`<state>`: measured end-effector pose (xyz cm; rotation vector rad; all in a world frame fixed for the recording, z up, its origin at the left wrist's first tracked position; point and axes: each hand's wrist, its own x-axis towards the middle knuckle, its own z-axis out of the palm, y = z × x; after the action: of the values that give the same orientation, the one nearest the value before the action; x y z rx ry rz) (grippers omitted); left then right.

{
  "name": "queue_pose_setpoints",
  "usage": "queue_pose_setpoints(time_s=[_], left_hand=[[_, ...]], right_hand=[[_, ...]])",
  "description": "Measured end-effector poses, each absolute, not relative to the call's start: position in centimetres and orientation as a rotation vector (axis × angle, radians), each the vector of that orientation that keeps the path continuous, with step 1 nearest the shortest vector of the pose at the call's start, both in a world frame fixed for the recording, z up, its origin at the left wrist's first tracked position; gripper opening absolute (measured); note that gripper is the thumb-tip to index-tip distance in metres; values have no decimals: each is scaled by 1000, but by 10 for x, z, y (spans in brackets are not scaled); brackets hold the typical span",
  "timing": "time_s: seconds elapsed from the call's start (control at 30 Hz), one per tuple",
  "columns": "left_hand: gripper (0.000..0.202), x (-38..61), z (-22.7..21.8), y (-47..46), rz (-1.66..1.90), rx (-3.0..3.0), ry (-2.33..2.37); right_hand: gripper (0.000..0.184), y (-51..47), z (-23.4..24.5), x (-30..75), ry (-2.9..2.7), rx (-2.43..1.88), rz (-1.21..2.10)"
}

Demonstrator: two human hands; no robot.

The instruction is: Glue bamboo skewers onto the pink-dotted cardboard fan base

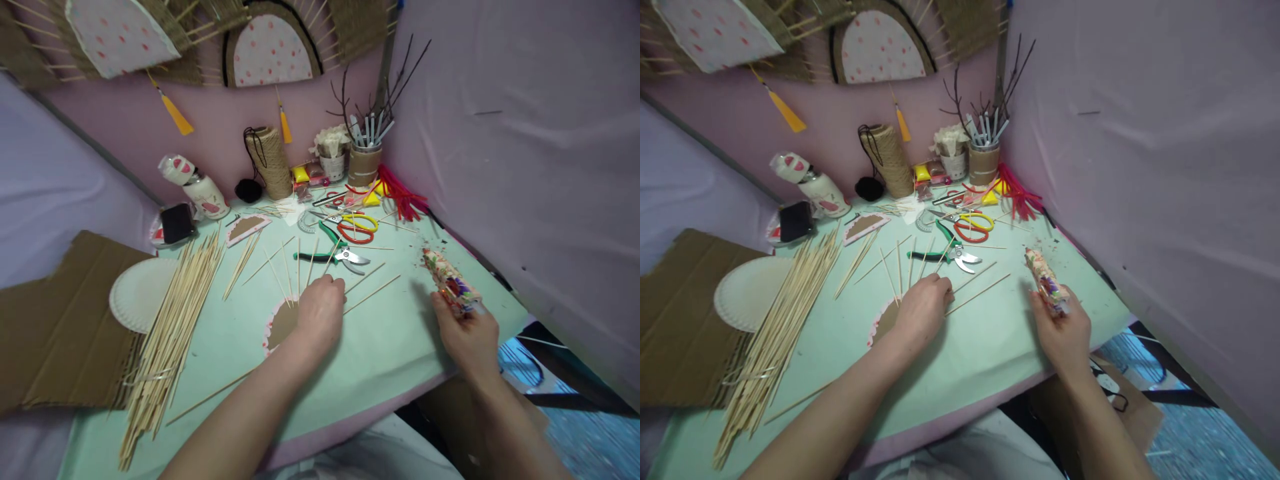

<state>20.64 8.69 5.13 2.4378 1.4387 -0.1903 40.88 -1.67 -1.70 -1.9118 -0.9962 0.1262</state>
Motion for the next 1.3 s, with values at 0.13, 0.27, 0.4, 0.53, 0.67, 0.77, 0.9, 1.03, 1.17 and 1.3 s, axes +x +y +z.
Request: queue_pose_setpoints(time_s=[0.13,0.27,0.4,0.53,0.67,0.77,0.9,1.03,1.17,1.3], left_hand=[[21,206,48,87,-176,2447,1433],[16,207,45,83,-145,2449,1436],[15,193,54,87,-79,2448,1492],[24,143,75,119,15,2404,1795],[26,88,76,160,-71,2305,2057],[25,72,64,176,-168,2285,2079],[27,77,52,178,-254,2281,2067],[26,79,56,178,-303,2267,2072],[21,69,75,176,-323,2221,2136],[17,70,102,163,-287,2192,2196]], right_hand=[[40,-17,-17,409,-982,-1924,123],[46,-17,-19,410,-990,-1969,107],[59,-18,-22,411,-984,-2018,86],[60,-19,-21,411,-981,-2053,99],[58,-20,-20,411,-984,-2051,115],[60,-19,-21,410,-966,-2037,98],[60,-18,-23,411,-970,-2035,112],[60,-18,-23,411,-967,-2014,94],[53,-18,-25,411,-983,-1977,78],[45,-17,-23,410,-983,-1942,101]])
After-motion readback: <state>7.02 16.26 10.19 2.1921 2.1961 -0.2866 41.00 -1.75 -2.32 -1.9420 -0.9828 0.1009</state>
